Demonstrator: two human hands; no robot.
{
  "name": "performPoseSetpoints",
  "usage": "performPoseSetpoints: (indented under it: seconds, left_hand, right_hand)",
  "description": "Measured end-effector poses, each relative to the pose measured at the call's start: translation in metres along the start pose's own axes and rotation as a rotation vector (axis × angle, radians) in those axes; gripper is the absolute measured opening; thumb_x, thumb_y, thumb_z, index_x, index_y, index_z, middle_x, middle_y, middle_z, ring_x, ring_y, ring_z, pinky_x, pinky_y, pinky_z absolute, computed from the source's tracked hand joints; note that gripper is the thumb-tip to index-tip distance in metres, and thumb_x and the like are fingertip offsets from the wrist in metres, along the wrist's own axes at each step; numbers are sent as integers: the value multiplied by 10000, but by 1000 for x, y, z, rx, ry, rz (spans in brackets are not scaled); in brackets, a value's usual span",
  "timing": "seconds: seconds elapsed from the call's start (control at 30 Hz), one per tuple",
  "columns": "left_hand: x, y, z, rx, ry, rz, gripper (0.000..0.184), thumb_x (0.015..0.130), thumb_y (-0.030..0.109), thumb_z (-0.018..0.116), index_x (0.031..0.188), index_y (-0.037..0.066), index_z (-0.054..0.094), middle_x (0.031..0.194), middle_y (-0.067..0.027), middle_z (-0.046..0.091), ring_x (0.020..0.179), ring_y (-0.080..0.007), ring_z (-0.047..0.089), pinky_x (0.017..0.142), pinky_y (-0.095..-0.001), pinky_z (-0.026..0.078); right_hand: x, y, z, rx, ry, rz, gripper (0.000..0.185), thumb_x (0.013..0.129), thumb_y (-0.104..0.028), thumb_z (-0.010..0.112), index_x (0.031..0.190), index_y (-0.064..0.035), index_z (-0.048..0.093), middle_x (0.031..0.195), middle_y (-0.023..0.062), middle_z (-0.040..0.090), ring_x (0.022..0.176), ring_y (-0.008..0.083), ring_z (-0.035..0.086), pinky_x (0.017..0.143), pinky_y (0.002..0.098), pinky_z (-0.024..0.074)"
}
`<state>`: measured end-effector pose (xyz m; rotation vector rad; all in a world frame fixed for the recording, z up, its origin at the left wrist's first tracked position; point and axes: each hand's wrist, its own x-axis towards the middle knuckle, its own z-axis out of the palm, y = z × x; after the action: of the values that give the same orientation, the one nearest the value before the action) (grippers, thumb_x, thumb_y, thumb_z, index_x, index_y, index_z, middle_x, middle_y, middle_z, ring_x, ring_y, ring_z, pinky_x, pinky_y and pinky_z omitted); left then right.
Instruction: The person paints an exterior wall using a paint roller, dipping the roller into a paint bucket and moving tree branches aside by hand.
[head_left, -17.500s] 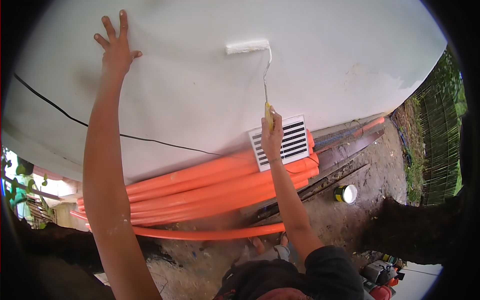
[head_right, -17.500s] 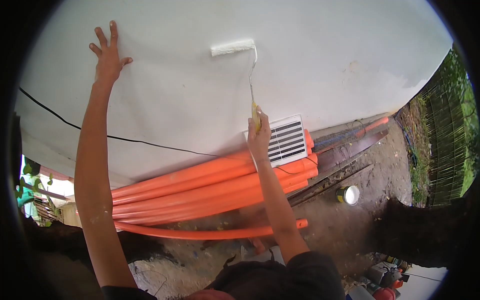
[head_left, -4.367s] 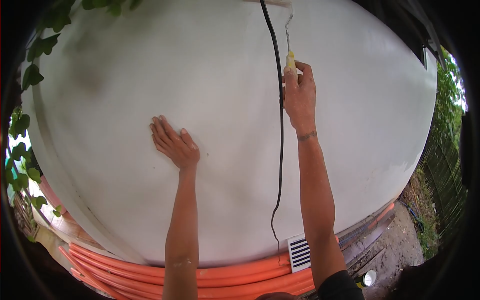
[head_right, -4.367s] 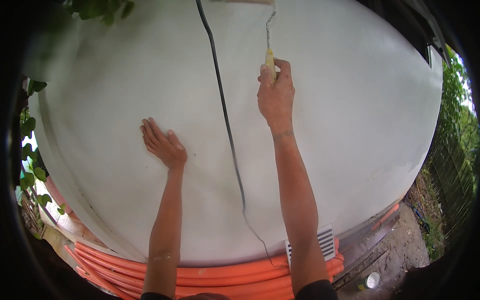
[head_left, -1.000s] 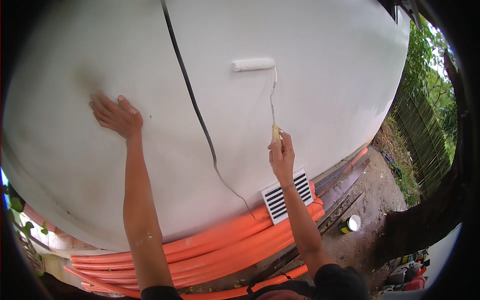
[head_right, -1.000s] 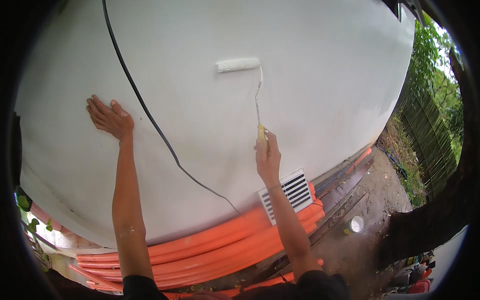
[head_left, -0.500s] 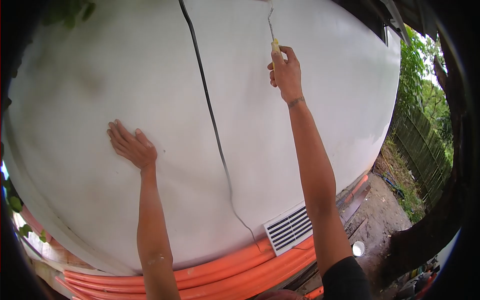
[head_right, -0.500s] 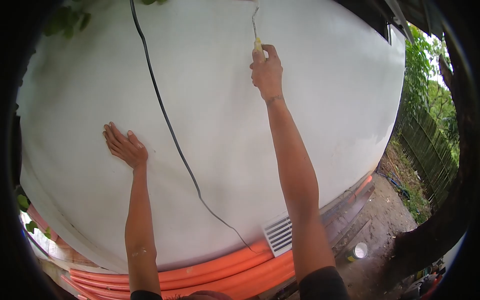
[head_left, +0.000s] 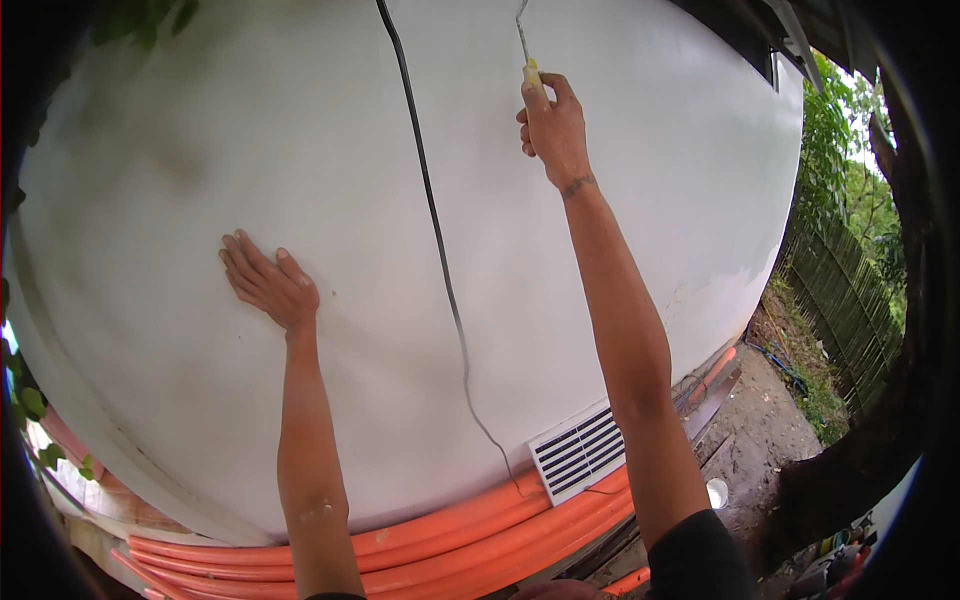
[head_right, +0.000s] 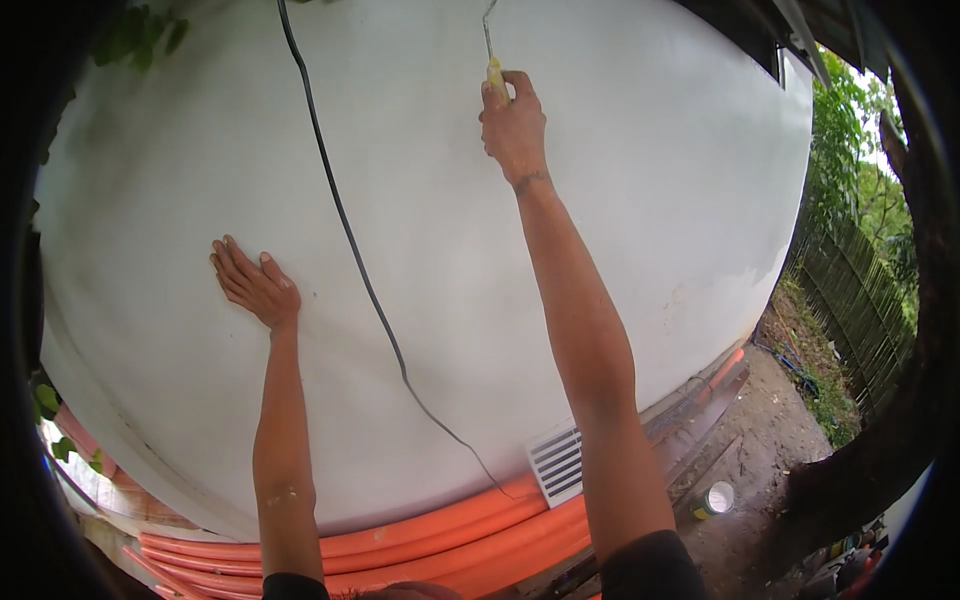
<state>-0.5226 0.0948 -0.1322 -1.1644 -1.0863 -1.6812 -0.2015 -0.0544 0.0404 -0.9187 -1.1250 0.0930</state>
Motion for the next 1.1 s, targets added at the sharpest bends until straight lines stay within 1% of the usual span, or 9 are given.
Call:
performPoseSetpoints:
  seconds: [0.07,0.27,0.37,0.5,0.7,0.8,0.9,0.97,1.1]
  left_hand:
    - [0,-1,1,6,3,5,581,1091,338,332,1581,28,293,1634,-193,286,1510,-404,253,1202,-555,205]
    - [0,-2,0,21,-28,-15,587,1088,317,349,1593,32,261,1637,-187,277,1514,-391,239,1218,-537,175]
    - [-2,-1,-1,26,-49,-32,591,1085,308,361,1597,34,251,1640,-183,271,1519,-383,223,1225,-531,159]
    - [-1,-2,0,12,-47,-40,601,1072,303,364,1595,28,251,1642,-184,268,1519,-400,231,1222,-549,171]
    - [0,-1,0,-21,-13,-22,581,1083,289,354,1596,33,264,1643,-183,269,1518,-384,231,1218,-531,168]
    - [0,-1,-2,-29,-18,-27,580,1086,292,350,1596,31,263,1641,-183,273,1515,-383,236,1214,-530,173]
    - [1,0,-1,-20,-5,-11,579,1088,299,349,1595,30,269,1640,-179,278,1513,-380,243,1212,-527,180]
    - [0,-2,1,-15,11,4,579,1089,308,347,1593,31,276,1638,-175,285,1512,-380,247,1212,-526,183]
    - [-1,-3,2,-7,26,13,578,1094,328,340,1589,33,290,1635,-172,296,1511,-378,253,1210,-525,188]
  right_hand:
    - [-35,60,-5,-117,23,-79,388,1040,-284,554,1337,-37,523,706,39,567,482,71,470,400,274,375]
    - [-172,149,-28,-24,58,130,414,1042,-251,573,1374,-11,514,735,2,562,524,26,436,437,215,354]
    - [-146,134,-15,-62,76,91,400,1033,-294,554,1363,-67,547,781,46,602,680,115,557,622,303,475]
    - [-53,60,15,-67,76,11,377,1039,-284,529,1332,-46,542,790,86,629,689,150,595,654,335,497]
    - [52,-37,34,52,13,-78,350,1025,-242,531,1303,-30,536,786,84,637,550,140,551,458,320,449]
    - [63,-54,32,29,-4,-100,357,1025,-250,534,1303,-26,532,788,83,634,552,139,553,460,316,452]
    - [42,-37,27,3,-20,-60,370,1029,-264,535,1310,-23,524,796,88,635,562,135,556,468,318,455]
    - [5,-14,21,-23,-29,-19,394,1034,-272,544,1329,-13,508,787,76,607,541,100,512,456,285,436]
    - [-76,67,6,-91,-1,31,389,1042,-250,542,1359,-30,492,757,42,578,504,55,459,419,251,390]
